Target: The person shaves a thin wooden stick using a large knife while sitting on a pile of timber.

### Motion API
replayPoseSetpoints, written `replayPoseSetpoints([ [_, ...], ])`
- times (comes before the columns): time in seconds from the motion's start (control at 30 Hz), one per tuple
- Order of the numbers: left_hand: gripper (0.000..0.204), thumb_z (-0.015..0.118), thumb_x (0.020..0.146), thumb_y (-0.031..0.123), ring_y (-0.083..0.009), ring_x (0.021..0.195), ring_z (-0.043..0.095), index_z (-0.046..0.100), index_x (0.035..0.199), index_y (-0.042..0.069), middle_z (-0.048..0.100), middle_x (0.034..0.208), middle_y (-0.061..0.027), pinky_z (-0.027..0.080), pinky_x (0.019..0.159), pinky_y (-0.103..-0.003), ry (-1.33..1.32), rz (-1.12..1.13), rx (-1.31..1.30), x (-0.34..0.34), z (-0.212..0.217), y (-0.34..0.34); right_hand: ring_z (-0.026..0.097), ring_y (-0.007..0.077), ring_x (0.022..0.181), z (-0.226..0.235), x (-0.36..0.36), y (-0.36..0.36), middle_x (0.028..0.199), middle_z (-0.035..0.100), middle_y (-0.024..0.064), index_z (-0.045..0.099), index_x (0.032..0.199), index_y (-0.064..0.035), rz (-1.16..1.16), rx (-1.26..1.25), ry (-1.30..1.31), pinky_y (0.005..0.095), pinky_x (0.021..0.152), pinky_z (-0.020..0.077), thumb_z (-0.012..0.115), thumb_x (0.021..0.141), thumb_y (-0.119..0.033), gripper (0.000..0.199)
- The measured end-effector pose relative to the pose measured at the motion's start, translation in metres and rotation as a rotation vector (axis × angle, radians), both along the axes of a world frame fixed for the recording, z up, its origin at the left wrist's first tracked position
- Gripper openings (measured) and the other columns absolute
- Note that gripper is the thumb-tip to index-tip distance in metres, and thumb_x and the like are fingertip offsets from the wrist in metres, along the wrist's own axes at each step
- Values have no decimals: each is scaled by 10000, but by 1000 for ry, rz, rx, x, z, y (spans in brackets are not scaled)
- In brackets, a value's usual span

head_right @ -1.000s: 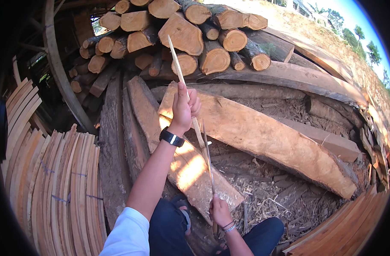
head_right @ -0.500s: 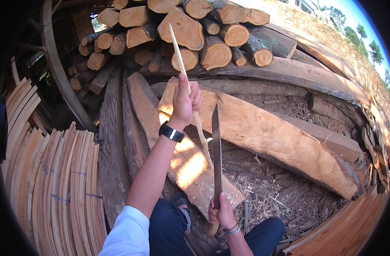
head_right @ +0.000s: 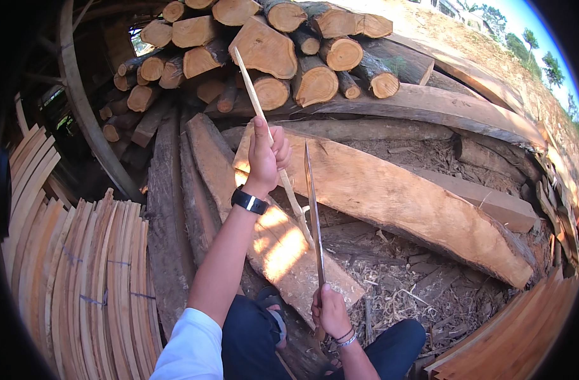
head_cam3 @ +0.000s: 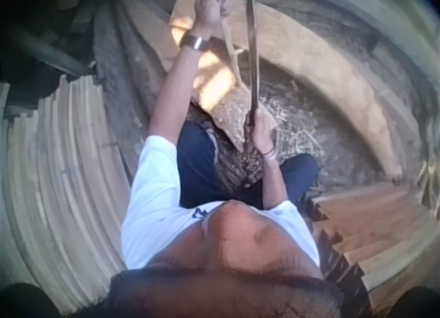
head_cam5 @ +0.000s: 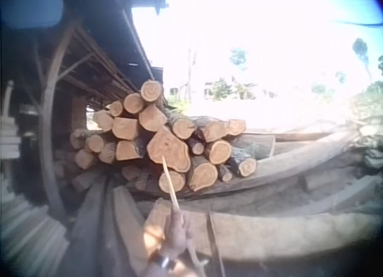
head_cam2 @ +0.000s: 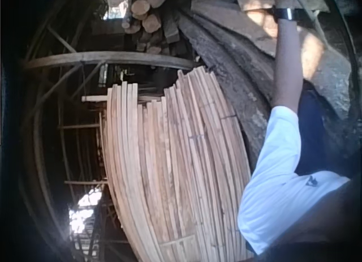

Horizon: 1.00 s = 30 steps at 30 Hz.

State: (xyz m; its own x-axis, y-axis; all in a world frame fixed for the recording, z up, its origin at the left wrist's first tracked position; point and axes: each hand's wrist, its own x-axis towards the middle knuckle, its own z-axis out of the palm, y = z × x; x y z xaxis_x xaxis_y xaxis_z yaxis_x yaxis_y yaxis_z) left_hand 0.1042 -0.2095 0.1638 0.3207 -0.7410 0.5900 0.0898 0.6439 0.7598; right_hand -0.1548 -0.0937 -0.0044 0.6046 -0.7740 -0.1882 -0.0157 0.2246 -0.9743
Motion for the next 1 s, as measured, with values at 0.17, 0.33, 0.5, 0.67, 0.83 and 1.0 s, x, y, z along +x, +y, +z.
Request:
replayPoseSetpoints([
  [0.17,670,281,915,719,-55,377,169,255,558,152,217,448,56,120,369,-243,-1,2,13,-5,-1,2,433,122,400,6,5,4,514,413,25,439,731,-28,-84,-25,-37,271,385,372,261,1027,-471,562],
  [0.33,666,310,928,694,-51,388,191,274,553,146,234,461,59,127,379,-237,36,-8,-17,1,0,4,432,129,389,-26,1,2,510,414,27,455,729,-31,-30,29,115,286,373,358,283,1029,-446,540],
  [0.5,665,293,926,701,-56,387,167,263,562,145,212,457,56,108,377,-244,41,28,3,2,-5,8,431,128,382,16,4,0,504,422,31,454,713,-32,-100,2,-87,278,372,352,257,1030,-453,563],
  [0.67,665,295,927,699,-57,387,168,260,556,148,215,457,56,112,377,-242,29,25,-4,-4,-1,5,439,132,385,-40,6,11,508,431,33,456,707,-25,3,-120,248,281,376,363,274,1030,-443,559],
  [0.83,671,294,924,705,-56,385,172,255,550,149,219,455,57,110,380,-242,38,74,7,5,-2,9,441,132,388,-4,4,8,512,442,35,455,697,-22,-17,18,77,282,383,366,274,1035,-414,549],
  [1.0,669,291,932,695,-54,382,178,255,548,148,217,457,57,111,379,-241,31,47,4,-5,0,6,434,134,388,-15,3,6,502,424,27,467,705,-31,-66,-191,129,287,382,367,276,1032,-429,550],
])
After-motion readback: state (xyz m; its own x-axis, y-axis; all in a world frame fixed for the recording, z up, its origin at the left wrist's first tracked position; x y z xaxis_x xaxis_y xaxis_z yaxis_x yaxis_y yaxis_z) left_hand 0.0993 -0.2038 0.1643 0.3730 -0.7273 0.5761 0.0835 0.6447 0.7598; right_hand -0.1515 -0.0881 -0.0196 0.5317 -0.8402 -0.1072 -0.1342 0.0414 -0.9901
